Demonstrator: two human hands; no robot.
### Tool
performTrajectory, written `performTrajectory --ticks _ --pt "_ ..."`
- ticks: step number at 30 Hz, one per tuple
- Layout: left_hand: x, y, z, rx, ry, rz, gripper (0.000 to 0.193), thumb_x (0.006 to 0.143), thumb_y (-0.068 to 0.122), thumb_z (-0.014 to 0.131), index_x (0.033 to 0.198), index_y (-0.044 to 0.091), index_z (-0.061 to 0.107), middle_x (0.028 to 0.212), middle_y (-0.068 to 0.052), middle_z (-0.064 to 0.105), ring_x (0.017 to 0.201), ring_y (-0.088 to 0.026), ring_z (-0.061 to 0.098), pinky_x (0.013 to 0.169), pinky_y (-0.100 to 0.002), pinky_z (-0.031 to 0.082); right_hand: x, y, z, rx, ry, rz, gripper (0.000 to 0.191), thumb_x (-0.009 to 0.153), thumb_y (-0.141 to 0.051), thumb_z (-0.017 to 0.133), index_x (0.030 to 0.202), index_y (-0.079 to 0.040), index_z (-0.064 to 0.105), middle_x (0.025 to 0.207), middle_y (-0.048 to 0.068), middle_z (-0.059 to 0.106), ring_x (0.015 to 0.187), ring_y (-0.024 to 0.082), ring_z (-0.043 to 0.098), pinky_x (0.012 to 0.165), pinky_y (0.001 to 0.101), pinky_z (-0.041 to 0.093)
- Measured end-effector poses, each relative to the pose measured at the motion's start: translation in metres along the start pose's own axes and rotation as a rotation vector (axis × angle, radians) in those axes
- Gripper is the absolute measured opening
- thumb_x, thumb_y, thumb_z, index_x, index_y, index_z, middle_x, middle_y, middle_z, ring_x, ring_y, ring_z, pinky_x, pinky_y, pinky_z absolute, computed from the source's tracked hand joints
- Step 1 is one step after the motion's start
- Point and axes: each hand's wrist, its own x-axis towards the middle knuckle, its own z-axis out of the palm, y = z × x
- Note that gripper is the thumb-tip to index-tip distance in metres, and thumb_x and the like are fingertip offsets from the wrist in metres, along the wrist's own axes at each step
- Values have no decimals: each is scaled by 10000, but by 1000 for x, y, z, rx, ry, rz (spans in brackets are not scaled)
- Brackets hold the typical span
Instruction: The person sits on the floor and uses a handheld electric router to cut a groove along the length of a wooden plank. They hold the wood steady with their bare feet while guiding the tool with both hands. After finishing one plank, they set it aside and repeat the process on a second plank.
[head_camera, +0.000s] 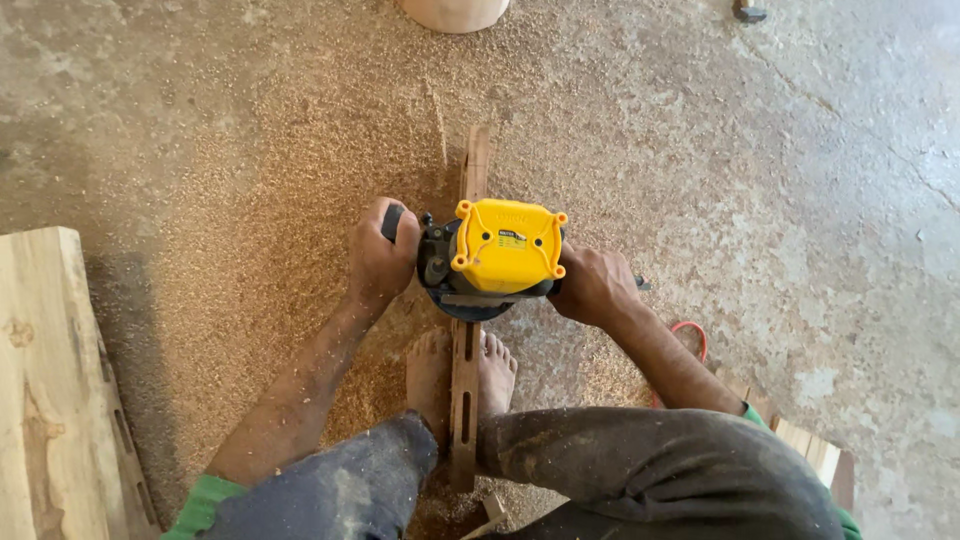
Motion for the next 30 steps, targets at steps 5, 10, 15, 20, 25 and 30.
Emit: performTrajectory --ticks 5,10,15,20,25,30 --pt "36 -1 4 0 -147 -179 286 956 277 554 885 6 607 726 -77 612 595 -199 571 525 -404 516 15 5 -17 -54 -143 62 224 873 -359 703 984 -165 701 696 93 711 580 283 702 540 426 545" --pt "47 6 4 41 -139 -186 292 941 287 545 863 19 633 711 -84 628 601 -198 570 542 -410 493 15 1 -24 -25 5 43 267 843 -384 740 1012 -180 711 671 125 703 580 324 673 542 453 515" --pt "11 8 -1 24 -17 2 298 943 292 555 904 7 632 709 -93 641 637 -192 631 602 -389 520 2 -7 -7 2 -44 53 239 906 -325 657 1047 -132 646 710 77 712 545 261 706 492 434 545" --pt "26 -1 4 63 -81 -51 338 935 313 547 859 -7 625 702 -99 621 624 -190 588 568 -380 489 10 -3 -14 -33 -103 89 287 873 -389 684 1041 -157 661 682 102 709 576 295 706 544 448 553" --pt "56 6 6 63 -156 -216 350 904 337 529 840 9 633 680 -71 626 595 -173 568 522 -374 469 22 -1 -32 -34 -98 91 404 816 -531 723 1010 -178 682 674 111 703 588 313 700 576 473 549" --pt "29 9 1 84 -75 -77 353 920 333 536 864 2 643 661 -77 625 587 -181 594 552 -360 479 8 -6 -19 6 35 6 277 852 -345 687 1032 -136 661 656 100 689 519 290 663 506 450 527"
